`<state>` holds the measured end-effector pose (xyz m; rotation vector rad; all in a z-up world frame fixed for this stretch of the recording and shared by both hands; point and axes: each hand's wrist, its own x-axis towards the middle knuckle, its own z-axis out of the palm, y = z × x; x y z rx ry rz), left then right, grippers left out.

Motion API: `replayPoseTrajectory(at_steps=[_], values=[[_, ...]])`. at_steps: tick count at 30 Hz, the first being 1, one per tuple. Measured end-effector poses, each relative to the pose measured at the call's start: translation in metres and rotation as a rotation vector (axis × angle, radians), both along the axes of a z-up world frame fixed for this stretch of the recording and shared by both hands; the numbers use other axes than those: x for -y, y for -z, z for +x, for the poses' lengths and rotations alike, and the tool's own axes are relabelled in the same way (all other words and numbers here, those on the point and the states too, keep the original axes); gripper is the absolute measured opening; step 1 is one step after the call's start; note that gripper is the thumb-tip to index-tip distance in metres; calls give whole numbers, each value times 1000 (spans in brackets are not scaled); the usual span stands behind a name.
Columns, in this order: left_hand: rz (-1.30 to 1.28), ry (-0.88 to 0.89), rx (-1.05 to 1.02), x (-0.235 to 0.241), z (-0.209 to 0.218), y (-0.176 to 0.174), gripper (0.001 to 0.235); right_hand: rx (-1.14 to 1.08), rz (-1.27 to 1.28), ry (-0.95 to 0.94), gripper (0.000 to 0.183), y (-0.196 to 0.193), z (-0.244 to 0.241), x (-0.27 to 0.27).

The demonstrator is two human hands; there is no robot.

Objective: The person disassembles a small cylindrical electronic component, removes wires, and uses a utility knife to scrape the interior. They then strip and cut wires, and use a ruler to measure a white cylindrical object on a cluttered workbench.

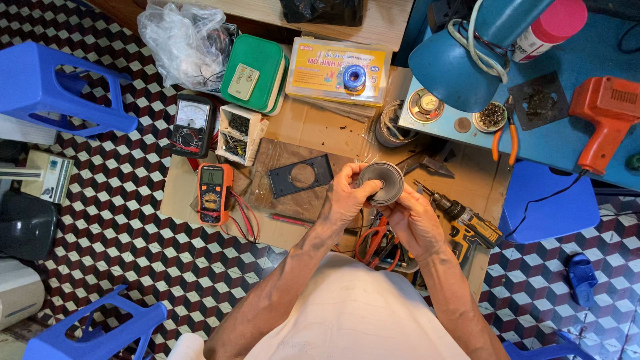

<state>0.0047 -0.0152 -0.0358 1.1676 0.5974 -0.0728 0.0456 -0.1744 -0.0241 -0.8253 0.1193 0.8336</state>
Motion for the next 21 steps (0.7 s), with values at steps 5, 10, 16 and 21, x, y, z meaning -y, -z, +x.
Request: replayPoseTrajectory(at_steps=[5, 10, 16, 21], values=[[64, 39, -51, -2, -1, -4, 51, -15, -30, 0, 31, 3, 0, 0], [39, 40, -30, -2, -1, -2, 53, -16, -31, 0, 31, 7, 0, 1], [31, 34, 19, -1, 2, 6, 52, 2, -49, -7, 31, 5, 3, 0], [23, -2, 28, 1, -4, 19, 53, 10, -27, -13, 34, 3, 1, -1]])
